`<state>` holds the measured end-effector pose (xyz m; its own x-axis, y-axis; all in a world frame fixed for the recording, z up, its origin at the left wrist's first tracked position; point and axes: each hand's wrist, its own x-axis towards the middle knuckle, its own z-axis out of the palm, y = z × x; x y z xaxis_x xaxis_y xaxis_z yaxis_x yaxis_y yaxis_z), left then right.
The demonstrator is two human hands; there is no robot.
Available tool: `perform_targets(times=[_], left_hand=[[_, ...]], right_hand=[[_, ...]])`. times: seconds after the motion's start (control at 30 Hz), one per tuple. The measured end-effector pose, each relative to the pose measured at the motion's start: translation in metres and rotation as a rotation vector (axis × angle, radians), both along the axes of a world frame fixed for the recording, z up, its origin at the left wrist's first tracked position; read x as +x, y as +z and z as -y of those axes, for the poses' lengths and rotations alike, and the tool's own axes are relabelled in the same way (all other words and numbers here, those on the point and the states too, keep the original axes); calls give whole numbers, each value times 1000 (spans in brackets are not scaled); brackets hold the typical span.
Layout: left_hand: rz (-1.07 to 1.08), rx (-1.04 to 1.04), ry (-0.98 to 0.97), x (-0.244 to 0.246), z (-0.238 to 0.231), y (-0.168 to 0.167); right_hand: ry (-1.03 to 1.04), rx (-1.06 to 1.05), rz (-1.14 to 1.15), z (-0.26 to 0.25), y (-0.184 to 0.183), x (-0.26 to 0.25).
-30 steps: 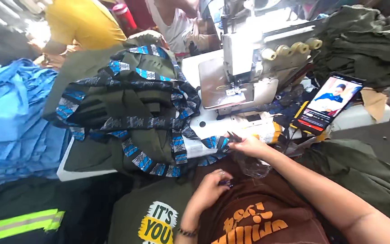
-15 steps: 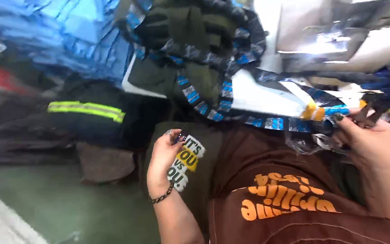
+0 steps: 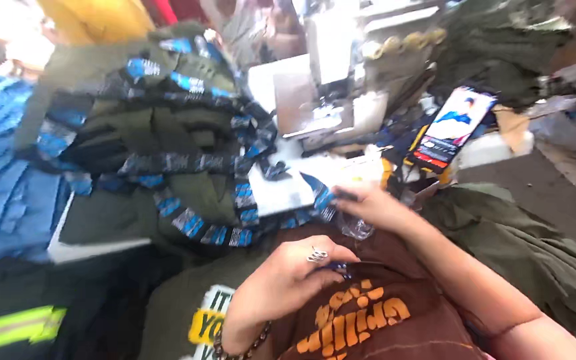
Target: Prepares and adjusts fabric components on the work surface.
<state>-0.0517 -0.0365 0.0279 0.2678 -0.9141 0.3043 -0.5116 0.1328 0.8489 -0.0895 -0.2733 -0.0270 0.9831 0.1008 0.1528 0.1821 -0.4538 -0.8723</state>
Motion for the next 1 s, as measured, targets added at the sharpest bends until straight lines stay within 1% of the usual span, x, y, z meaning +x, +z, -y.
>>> perform_targets(times=[0.03,0.1,0.17,0.27,0.37,0.47,0.6,0.67,0.73,0.8,0.87,0.93,1.0], left_hand=[[27,-22,12,9,14,16],[116,15,150,27,48,36],[219,150,306,49,92,35],[292,226,352,75,166,12],[314,218,370,82,227,-7],[479,132,384,84,270,-31],[774,279,231,80,300,-73],[860,319,228,75,296,-78],[807,300,238,75,278,-64],[686,180,231,75,249,-41],[564,-44,251,73,211,-22],[483,-193,385,71,165,-10],[432,-201,596,76,112,-3]], right_hand=[[39,-13,-55,2,-12,-4],[89,-1,-195,6,-26,-16],[137,-1,-316,9,-37,-30],[162,24,-398,14,-42,-45],[169,60,-418,19,-40,-50],[188,69,-444,25,-39,-49],[176,85,-423,36,-43,-54],[158,94,-377,38,-44,-54],[137,89,-336,38,-42,-52],[162,90,-354,40,-30,-47],[192,110,-333,41,-21,-43],[213,151,-314,39,-12,-40],[230,186,-266,36,-3,-36]])
